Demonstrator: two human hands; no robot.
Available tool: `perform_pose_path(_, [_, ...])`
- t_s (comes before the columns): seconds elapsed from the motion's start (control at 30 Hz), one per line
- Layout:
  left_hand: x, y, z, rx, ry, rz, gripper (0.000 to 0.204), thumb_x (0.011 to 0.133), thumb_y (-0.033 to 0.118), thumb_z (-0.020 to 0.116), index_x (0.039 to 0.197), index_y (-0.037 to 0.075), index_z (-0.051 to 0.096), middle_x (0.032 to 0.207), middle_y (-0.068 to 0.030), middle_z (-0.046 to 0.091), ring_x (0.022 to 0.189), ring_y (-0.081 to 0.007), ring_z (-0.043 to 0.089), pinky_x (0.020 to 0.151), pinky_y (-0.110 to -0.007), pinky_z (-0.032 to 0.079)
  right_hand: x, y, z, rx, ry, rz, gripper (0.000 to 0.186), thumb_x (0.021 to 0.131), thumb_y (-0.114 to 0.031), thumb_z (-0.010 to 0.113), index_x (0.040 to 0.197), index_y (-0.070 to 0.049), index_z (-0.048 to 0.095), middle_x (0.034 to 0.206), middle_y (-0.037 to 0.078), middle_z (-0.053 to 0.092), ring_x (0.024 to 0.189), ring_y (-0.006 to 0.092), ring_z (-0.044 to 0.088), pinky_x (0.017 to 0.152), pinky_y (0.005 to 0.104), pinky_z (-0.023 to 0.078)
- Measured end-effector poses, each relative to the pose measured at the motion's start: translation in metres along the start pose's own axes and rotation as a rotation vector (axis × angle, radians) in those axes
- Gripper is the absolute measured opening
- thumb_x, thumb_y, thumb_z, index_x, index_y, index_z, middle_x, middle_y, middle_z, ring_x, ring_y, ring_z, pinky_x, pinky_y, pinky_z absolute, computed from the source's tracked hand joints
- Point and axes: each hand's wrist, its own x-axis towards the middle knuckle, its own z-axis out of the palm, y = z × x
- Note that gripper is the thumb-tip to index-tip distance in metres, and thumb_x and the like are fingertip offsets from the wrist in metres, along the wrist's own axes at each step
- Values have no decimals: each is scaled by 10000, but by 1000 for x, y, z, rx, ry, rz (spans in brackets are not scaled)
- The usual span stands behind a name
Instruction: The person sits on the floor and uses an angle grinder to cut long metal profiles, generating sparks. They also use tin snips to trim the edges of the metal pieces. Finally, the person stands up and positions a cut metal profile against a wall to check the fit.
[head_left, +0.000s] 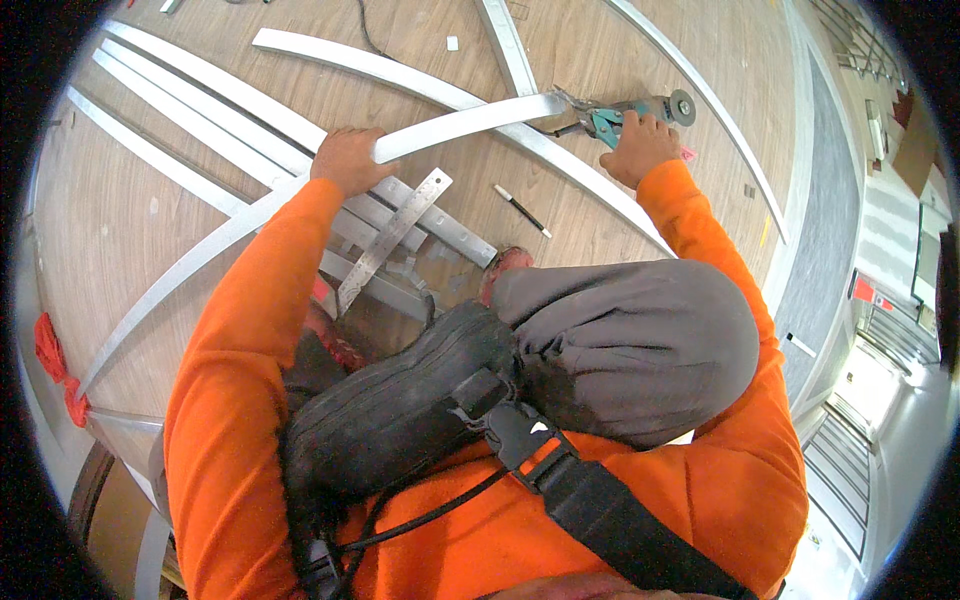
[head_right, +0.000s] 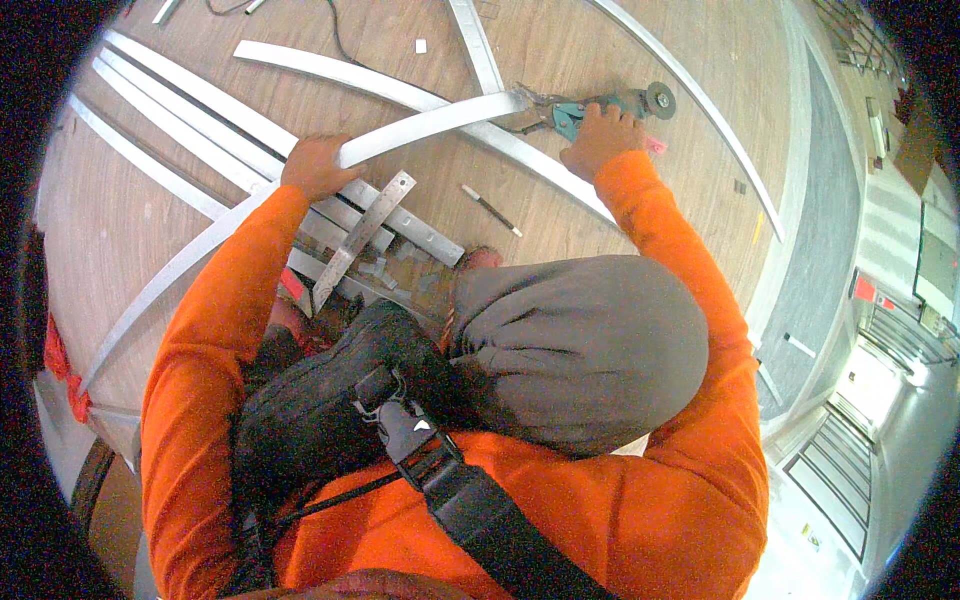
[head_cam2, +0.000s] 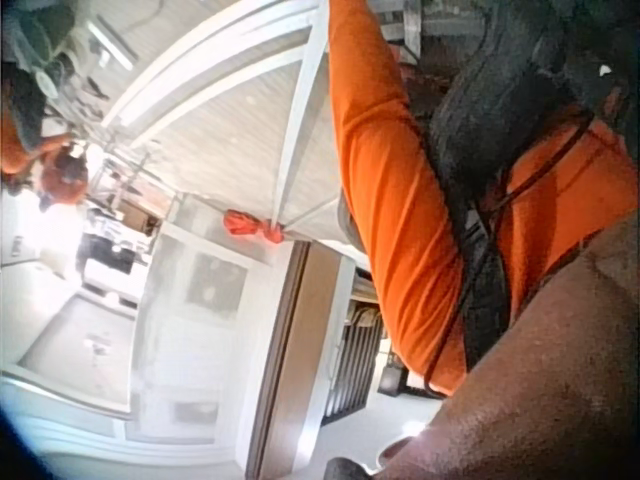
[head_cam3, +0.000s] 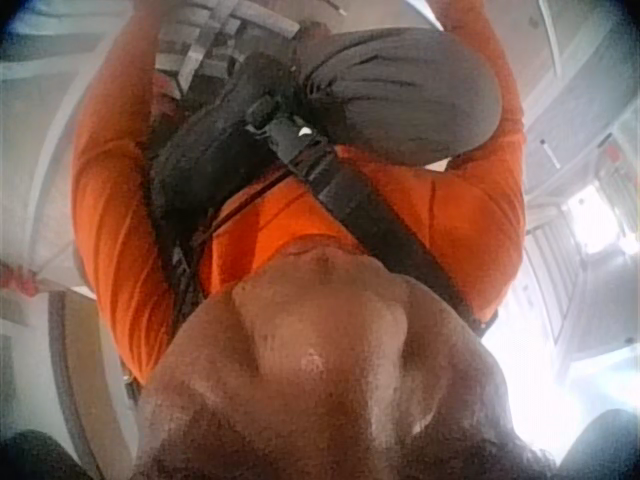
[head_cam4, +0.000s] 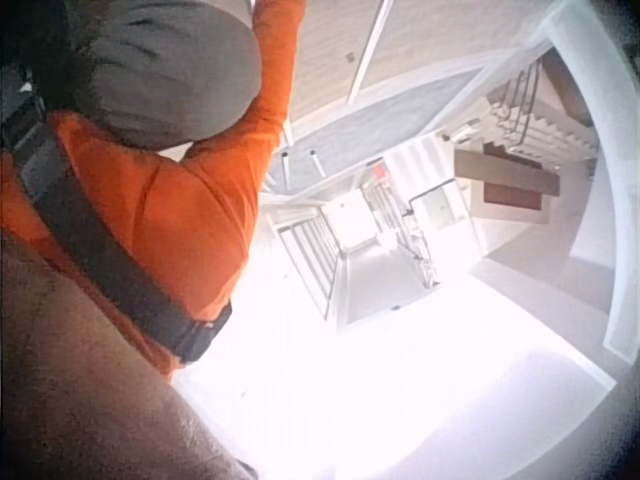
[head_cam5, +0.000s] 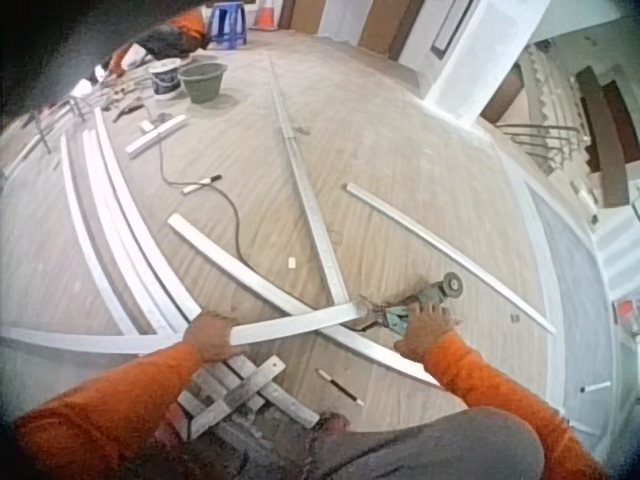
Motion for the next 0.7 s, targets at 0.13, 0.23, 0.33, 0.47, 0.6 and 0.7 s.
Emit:
perform_pose_path(0.13, [-1, 4, 0, 33, 43, 28, 476, 785, 444, 716, 1121, 106, 698, 1031, -142, 713, 1028, -334, 637, 961, -447, 458, -4, -2, -2, -41, 29, -6, 608, 739, -327, 672, 1248, -26, 536, 1245, 246, 587, 1209, 427, 549, 1043, 514, 388])
perform_pose_path(0.23, [-1, -1, 5, 37, 109, 78, 480, 786, 450, 726, 1108, 95, 694, 1007, -156, 705, 1002, -356, 634, 928, -470, 469, -6, -4, -6, -57, 39, 0, 564, 751, -310, 665, 1222, -23, 546, 1236, 247, 598, 1193, 428, 565, 1027, 507, 406])
perform_pose_path(0.33, [-2, -1, 5, 41, 116, 87, 476, 793, 454, 722, 1105, 95, 695, 1013, -157, 703, 1005, -354, 632, 925, -469, 472, -7, -7, -8, -21, -9, 8, 519, 779, -309, 654, 1199, -21, 556, 1182, 242, 636, 1119, 424, 618, 967, 497, 461])
perform_pose_path(0.47, [-2, 0, 4, 36, 75, 45, 474, 792, 437, 716, 1118, 93, 696, 1045, -149, 705, 1055, -330, 616, 978, -439, 440, -9, -6, -14, 24, -88, 5, 480, 814, -328, 647, 1179, -28, 562, 1059, 232, 693, 978, 398, 688, 860, 483, 532])
perform_pose_path(0.6, [-1, -3, 11, 29, 115, 51, 469, 790, 426, 715, 1121, 94, 695, 1059, -152, 702, 1086, -322, 605, 1005, -424, 424, -6, 2, -10, 59, -130, -49, 484, 825, -362, 640, 1166, -27, 564, 1005, 229, 702, 936, 391, 695, 844, 485, 538])
perform_pose_path(0.7, [-4, -1, 9, 41, 145, 60, 467, 779, 420, 725, 1127, 110, 694, 1054, -143, 703, 1077, -319, 610, 1009, -427, 425, -7, 7, -12, 191, -90, -40, 536, 822, -379, 644, 1201, -11, 557, 1042, 247, 685, 987, 404, 674, 875, 470, 526])
